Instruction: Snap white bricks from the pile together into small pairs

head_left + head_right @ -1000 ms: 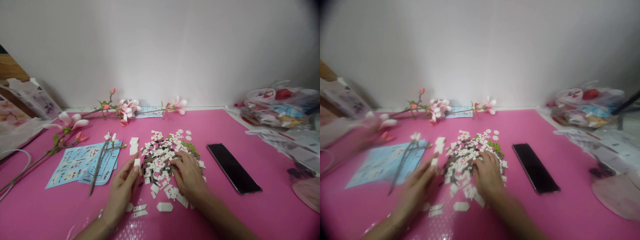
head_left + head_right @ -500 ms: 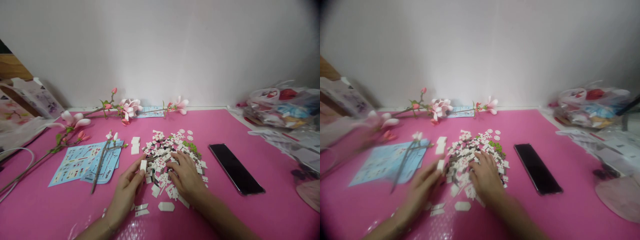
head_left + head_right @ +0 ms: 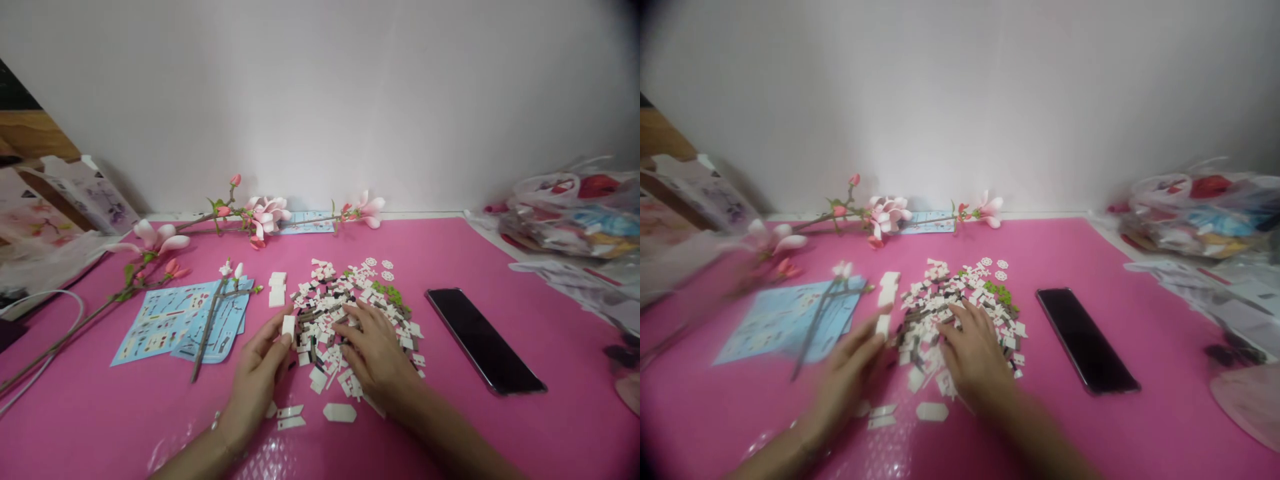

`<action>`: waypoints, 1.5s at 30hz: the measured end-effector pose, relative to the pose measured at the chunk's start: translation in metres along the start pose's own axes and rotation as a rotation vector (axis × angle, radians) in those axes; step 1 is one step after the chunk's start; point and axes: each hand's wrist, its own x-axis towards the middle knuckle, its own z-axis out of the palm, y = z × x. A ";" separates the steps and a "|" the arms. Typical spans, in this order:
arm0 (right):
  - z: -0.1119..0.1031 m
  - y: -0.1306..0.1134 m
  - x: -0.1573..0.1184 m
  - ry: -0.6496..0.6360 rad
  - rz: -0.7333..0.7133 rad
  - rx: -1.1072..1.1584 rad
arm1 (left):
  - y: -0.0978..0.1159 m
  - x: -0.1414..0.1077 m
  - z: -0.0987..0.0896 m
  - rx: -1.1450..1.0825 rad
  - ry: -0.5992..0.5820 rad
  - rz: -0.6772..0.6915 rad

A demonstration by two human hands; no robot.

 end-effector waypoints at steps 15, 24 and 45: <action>-0.008 -0.014 0.001 -0.178 -0.251 0.009 | 0.003 0.002 0.000 -0.055 0.009 -0.030; -0.009 -0.017 0.003 -0.161 -0.317 0.029 | 0.011 0.000 0.003 -0.037 0.006 -0.027; -0.006 -0.017 0.004 -0.188 -0.320 0.022 | 0.014 0.000 0.005 -0.088 -0.027 -0.050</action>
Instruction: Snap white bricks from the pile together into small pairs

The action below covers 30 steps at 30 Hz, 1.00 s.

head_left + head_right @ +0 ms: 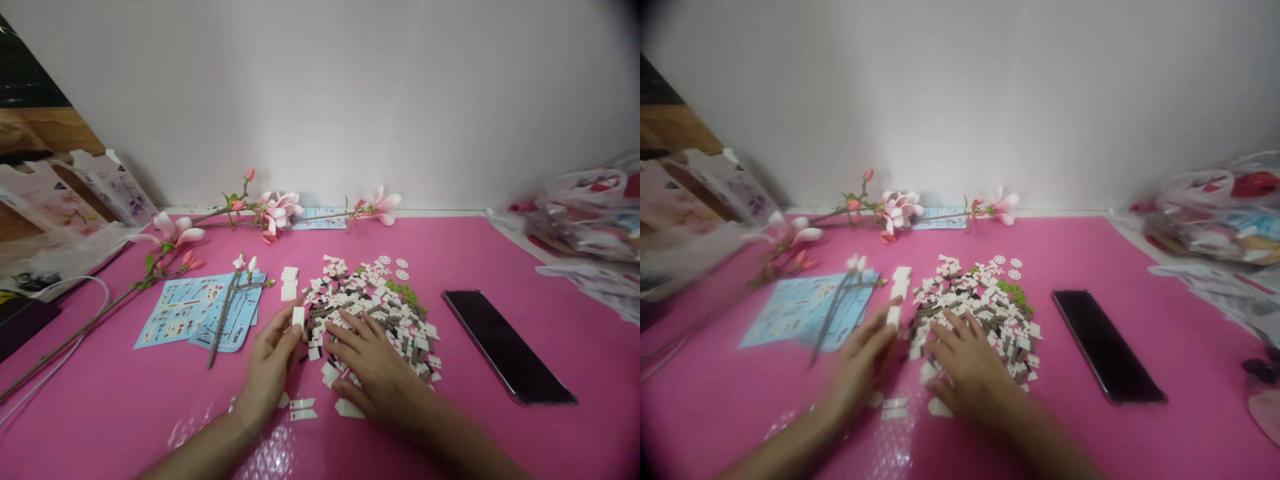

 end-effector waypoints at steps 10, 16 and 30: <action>-0.002 -0.011 -0.001 -0.105 -0.030 0.048 | -0.004 0.003 -0.003 0.017 0.017 0.024; -0.003 -0.009 0.001 -0.087 -0.016 0.041 | -0.005 0.002 -0.004 0.015 0.011 0.019; -0.005 -0.002 0.001 0.111 -0.042 0.047 | 0.000 0.001 -0.001 -0.001 0.007 0.023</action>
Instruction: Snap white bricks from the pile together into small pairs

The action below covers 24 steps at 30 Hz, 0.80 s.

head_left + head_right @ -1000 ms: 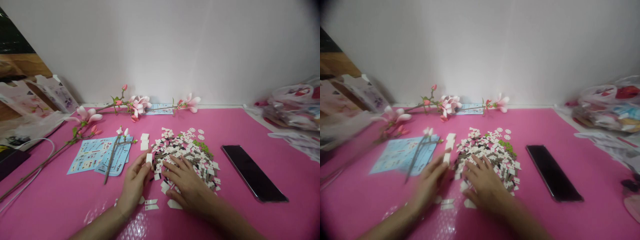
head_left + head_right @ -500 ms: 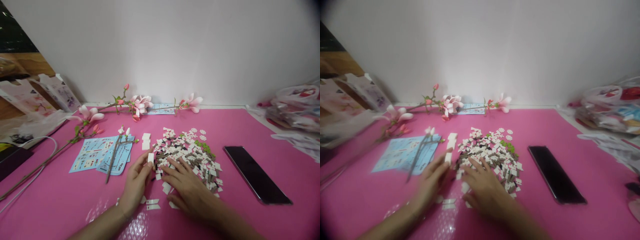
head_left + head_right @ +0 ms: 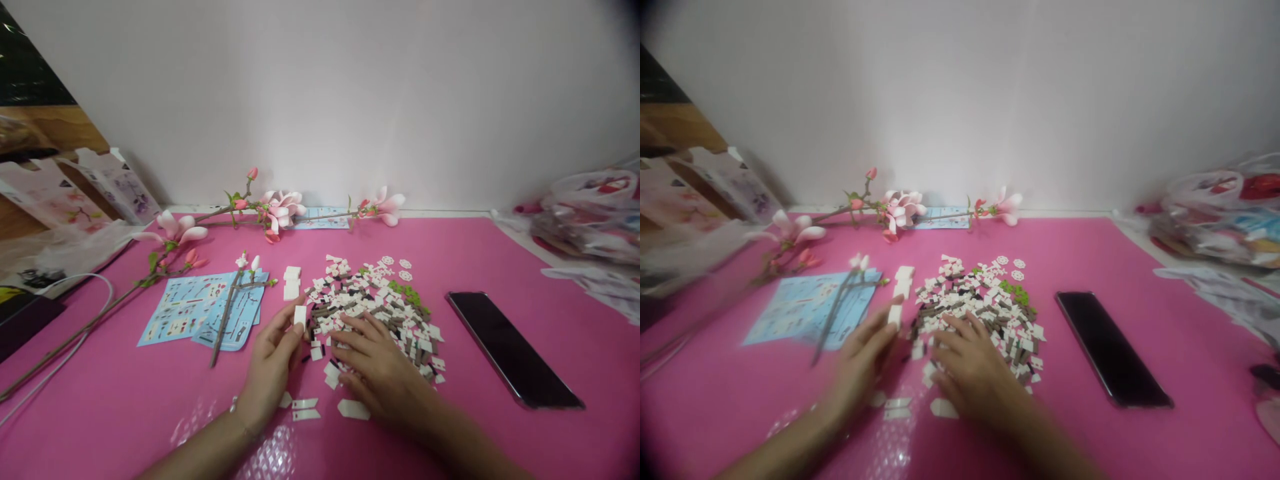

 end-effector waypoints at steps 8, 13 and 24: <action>0.004 0.019 -0.006 0.334 0.176 0.039 | -0.003 0.000 -0.003 0.080 0.082 -0.015; -0.001 0.019 -0.009 0.394 0.308 0.088 | -0.005 0.001 -0.005 0.071 0.078 0.015; -0.002 0.020 -0.013 0.378 0.299 0.144 | 0.000 0.000 -0.001 0.097 0.057 0.016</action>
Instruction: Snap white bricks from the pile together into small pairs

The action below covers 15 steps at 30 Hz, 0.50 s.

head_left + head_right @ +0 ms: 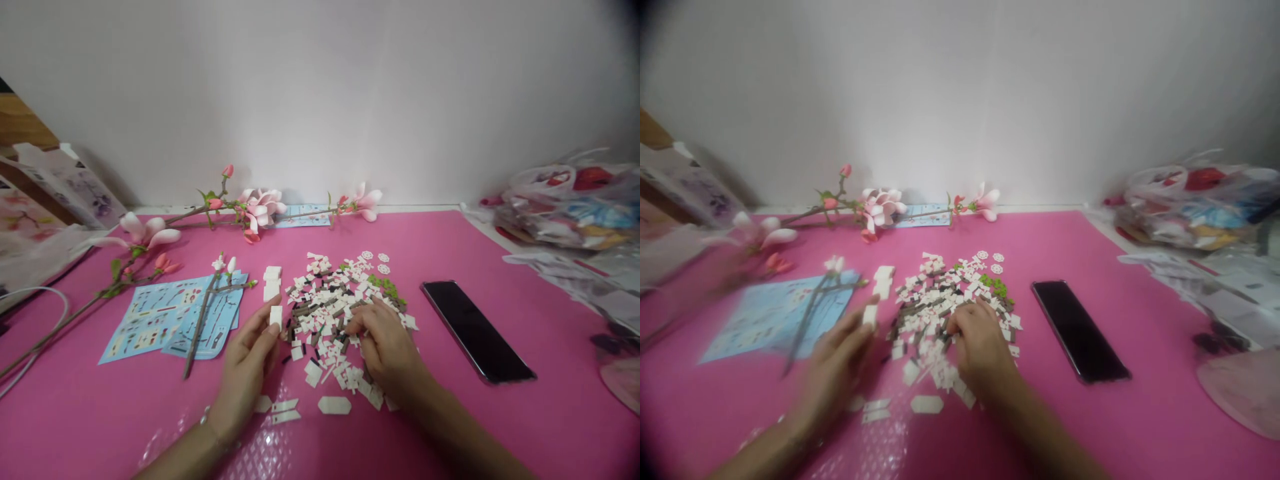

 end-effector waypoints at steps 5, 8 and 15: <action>0.005 0.002 0.000 -0.037 -0.131 0.001 | -0.002 0.002 -0.001 -0.010 -0.024 -0.005; 0.006 0.004 0.000 -0.047 -0.139 -0.022 | -0.001 0.002 0.000 -0.001 0.000 0.001; 0.001 0.006 0.001 -0.018 -0.026 -0.101 | -0.001 0.001 0.000 0.040 0.037 -0.023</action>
